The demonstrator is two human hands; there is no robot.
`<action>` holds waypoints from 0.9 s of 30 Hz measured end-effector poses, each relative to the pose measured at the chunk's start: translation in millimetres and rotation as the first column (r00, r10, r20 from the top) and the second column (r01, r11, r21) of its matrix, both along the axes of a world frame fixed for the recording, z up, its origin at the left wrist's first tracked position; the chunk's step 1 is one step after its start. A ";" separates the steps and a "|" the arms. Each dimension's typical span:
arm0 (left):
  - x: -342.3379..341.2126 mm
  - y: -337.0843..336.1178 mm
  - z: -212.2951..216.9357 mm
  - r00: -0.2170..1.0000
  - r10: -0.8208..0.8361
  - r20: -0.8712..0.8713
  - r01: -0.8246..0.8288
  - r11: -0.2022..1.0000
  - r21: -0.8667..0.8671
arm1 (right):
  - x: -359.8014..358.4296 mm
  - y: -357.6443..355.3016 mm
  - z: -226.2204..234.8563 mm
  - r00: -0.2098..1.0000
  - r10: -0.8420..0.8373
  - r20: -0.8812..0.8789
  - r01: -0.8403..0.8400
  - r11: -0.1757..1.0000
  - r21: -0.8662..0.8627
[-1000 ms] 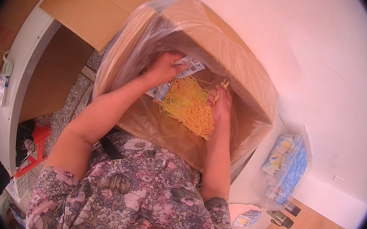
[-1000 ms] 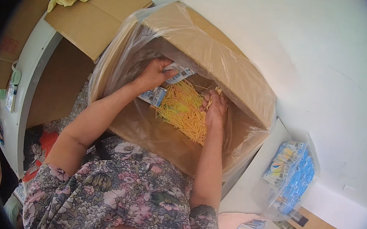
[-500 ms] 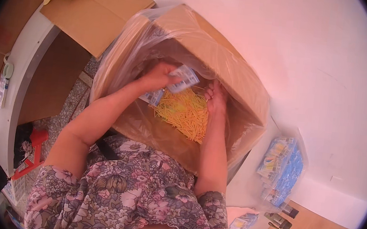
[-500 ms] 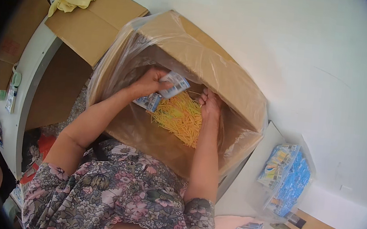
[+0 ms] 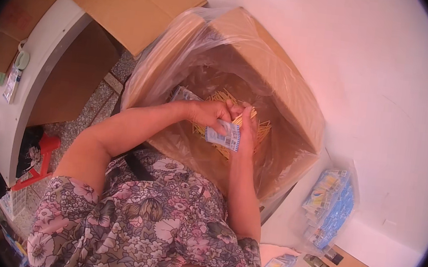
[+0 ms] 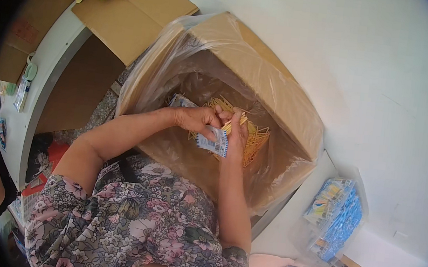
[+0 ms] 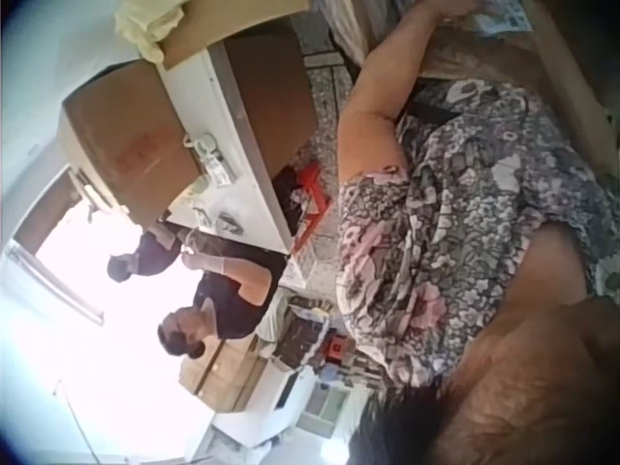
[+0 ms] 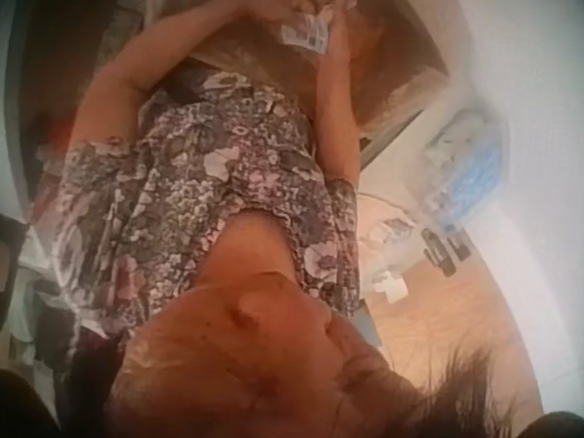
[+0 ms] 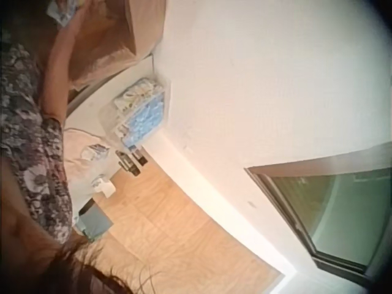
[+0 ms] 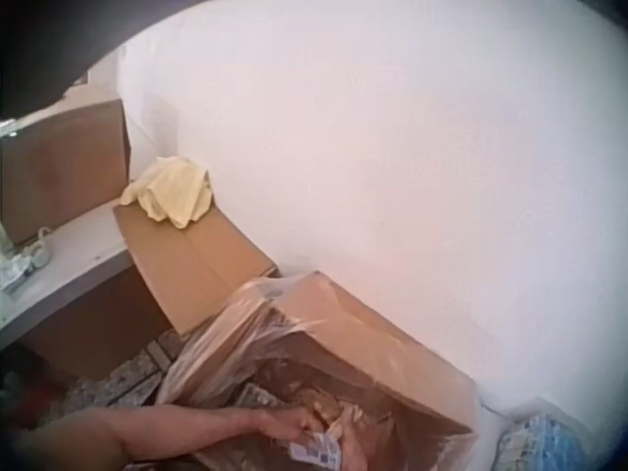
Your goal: Packaging small items into plastic bags from a large bin.
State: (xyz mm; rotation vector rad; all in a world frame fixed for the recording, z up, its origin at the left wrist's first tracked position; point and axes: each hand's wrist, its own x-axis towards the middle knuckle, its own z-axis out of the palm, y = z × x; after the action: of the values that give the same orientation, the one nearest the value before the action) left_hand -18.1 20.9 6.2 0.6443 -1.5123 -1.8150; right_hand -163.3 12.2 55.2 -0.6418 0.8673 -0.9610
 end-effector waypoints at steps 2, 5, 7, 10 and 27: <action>2.0 1.6 5.3 0.988 -0.058 0.146 0.051 0.998 0.049 | -3.2 -1.2 -5.9 1.000 0.009 -0.013 -0.009 1.000 -0.016; 0.7 6.2 14.0 0.995 -0.060 -0.078 0.077 0.965 0.249 | -7.4 -2.9 -6.1 0.997 -0.007 -0.080 0.001 0.997 -0.074; 2.4 6.7 8.9 0.989 -0.071 -0.128 0.105 0.953 0.284 | -6.8 -2.8 -5.7 0.991 -0.025 -0.134 0.009 0.993 -0.119; 5.5 4.9 10.5 0.958 -0.076 -0.278 0.173 0.924 0.342 | -12.5 -4.7 -13.7 0.990 0.035 -0.138 -0.060 0.981 -0.183; -7.3 9.7 10.4 0.997 0.020 -0.070 -0.001 0.967 0.255 | -28.1 -4.4 -18.3 0.759 -0.036 -0.651 -0.354 0.816 -0.458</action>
State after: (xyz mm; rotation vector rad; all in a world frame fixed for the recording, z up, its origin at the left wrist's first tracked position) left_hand -25.3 30.7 16.5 0.6986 -1.2370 -2.0216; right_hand -191.4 7.8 36.9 -1.6099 1.0983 -0.8305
